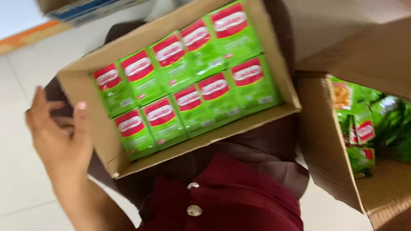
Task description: The person takes small green seasoning packets from a large cardboard box and arranges them neatly in rows inside a smaller cardboard tray by hand.
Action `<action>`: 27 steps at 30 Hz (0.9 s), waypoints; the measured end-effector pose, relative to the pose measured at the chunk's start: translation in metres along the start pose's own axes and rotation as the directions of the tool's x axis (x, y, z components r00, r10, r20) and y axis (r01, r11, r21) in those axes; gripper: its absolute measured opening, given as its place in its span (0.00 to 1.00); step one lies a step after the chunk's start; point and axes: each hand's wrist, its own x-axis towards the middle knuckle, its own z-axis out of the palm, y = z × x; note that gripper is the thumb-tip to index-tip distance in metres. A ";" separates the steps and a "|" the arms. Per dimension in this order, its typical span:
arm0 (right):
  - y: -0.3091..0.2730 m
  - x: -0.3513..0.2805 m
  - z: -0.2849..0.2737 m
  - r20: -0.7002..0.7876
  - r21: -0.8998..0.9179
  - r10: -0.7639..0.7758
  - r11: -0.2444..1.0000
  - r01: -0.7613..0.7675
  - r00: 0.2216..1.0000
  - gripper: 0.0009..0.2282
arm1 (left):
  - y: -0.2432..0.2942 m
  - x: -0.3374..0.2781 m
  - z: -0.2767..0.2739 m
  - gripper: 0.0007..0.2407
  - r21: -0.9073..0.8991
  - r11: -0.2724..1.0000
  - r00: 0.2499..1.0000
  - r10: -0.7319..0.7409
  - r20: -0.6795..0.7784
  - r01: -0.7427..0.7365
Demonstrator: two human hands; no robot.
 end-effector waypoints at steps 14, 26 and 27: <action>-0.093 0.000 0.086 0.315 -0.092 0.340 0.940 -0.328 0.886 0.22 | -0.018 0.014 0.020 0.24 0.361 0.876 0.931 0.361 -0.054 -0.319; -0.086 -0.019 0.071 0.034 -0.160 0.360 0.923 -0.351 0.932 0.13 | -0.102 0.043 0.038 0.26 0.303 0.873 0.903 0.423 -0.078 -0.383; -0.097 -0.025 0.055 0.022 -0.164 0.359 0.922 -0.351 0.933 0.13 | -0.127 0.050 0.045 0.26 0.294 0.875 0.901 0.424 -0.087 -0.384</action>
